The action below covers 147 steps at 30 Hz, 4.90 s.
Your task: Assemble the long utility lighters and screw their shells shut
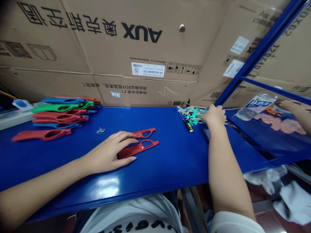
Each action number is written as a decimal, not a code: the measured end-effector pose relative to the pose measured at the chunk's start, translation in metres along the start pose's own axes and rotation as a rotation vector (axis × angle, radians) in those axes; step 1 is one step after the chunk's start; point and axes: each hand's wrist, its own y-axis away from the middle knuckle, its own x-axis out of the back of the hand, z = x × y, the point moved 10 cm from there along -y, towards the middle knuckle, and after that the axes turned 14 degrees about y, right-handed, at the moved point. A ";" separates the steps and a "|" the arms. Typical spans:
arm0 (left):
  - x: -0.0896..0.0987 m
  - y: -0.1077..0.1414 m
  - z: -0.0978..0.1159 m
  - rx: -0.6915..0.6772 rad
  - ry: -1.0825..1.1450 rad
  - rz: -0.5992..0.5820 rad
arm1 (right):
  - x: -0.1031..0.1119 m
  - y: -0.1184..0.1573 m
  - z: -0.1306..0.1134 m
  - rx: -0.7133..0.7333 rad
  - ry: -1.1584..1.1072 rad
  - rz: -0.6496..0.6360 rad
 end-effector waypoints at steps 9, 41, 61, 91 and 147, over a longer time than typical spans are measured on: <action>-0.003 -0.001 -0.006 0.046 0.005 -0.015 | -0.025 -0.008 0.010 -0.047 0.048 -0.171; 0.015 0.002 -0.013 0.169 -0.047 -0.074 | 0.101 0.128 -0.141 0.817 -0.281 0.688; 0.011 0.013 -0.028 0.309 -0.036 -0.095 | 0.059 0.177 -0.206 1.143 -0.327 -0.030; 0.028 0.010 -0.034 0.213 0.091 0.167 | 0.018 0.189 -0.198 1.262 -0.628 -0.460; 0.021 0.010 -0.021 0.016 0.112 0.189 | 0.023 0.215 -0.202 1.473 -0.381 -0.270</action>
